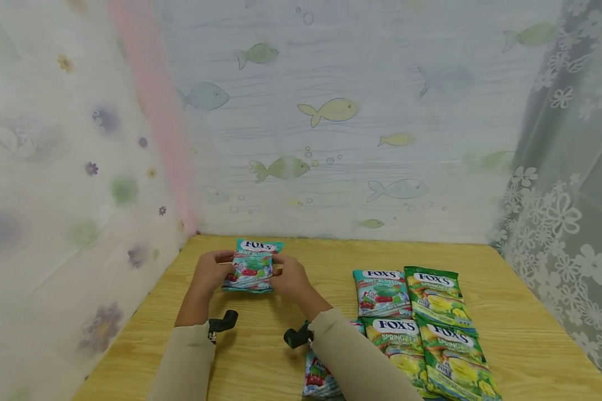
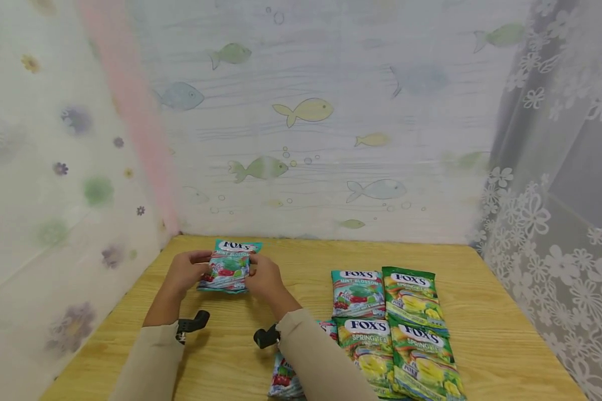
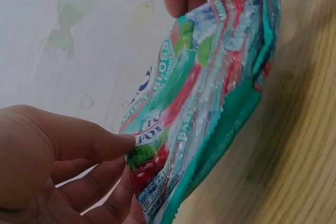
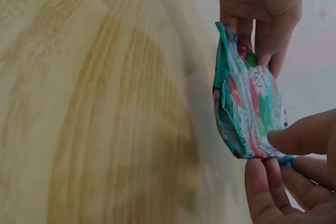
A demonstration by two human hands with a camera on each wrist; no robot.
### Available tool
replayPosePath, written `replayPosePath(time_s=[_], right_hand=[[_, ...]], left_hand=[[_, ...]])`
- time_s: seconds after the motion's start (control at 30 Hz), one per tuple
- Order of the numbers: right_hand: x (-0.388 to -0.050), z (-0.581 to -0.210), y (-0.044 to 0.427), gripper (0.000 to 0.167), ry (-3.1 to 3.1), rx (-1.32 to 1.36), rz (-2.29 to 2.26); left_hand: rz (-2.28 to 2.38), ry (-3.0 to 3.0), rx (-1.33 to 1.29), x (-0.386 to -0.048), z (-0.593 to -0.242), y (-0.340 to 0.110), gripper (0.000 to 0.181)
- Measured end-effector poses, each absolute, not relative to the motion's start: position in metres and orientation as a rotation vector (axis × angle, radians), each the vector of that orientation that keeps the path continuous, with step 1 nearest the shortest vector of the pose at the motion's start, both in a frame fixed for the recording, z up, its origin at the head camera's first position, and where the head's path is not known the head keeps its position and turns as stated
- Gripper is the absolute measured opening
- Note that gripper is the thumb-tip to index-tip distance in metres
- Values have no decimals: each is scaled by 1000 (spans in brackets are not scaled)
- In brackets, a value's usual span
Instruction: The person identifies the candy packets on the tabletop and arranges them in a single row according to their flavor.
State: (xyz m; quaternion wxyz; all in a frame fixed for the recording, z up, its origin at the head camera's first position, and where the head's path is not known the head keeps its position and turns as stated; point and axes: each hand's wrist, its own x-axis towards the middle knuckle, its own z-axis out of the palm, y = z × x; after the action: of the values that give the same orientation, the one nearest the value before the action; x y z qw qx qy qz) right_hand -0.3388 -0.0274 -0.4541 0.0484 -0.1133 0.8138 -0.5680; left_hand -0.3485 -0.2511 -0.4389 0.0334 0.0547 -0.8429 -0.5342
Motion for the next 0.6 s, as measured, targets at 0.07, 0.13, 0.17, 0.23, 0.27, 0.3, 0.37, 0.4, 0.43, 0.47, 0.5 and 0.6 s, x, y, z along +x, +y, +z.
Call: replayPosePath(time_s=[0.07, 0.13, 0.17, 0.23, 0.27, 0.3, 0.37, 0.4, 0.43, 0.47, 0.5, 0.6], right_hand=[[-339, -458, -31, 68, 2432, -364, -1748], [-339, -462, -34, 69, 2384, -388, -1773], [-338, -463, -35, 70, 2365, -400, -1782], [-337, -465, -38, 70, 2337, -425, -1792], [-336, -466, -40, 71, 2321, -434, -1796], [-334, -466, -42, 72, 2313, -441, -1791], [-332, -467, -45, 74, 2312, -457, -1774], [-331, -468, -47, 75, 2311, -468, -1767], [-330, -469, -48, 76, 2317, -478, -1754], [-329, -470, -50, 78, 2316, -491, -1748], [-329, -470, -51, 78, 2320, -509, -1740], [-327, -473, -54, 80, 2327, -576, -1720]], left_hand=[[-1645, -2588, 188, -348, -439, -255, 50], [-1643, -2589, 198, -348, -439, -258, 50], [-1636, -2591, 203, -348, -440, -260, 50], [-1636, -2583, 215, -348, -439, -261, 49], [-1636, -2578, 225, -348, -439, -262, 49], [-1641, -2572, 233, -348, -439, -263, 48], [-1650, -2563, 250, -349, -440, -265, 47], [-1659, -2561, 264, -349, -440, -265, 46], [-1663, -2565, 280, -350, -442, -266, 44], [-1660, -2575, 291, -350, -443, -267, 44], [-1662, -2581, 305, -351, -445, -268, 43], [-1668, -2594, 360, -352, -449, -272, 43]])
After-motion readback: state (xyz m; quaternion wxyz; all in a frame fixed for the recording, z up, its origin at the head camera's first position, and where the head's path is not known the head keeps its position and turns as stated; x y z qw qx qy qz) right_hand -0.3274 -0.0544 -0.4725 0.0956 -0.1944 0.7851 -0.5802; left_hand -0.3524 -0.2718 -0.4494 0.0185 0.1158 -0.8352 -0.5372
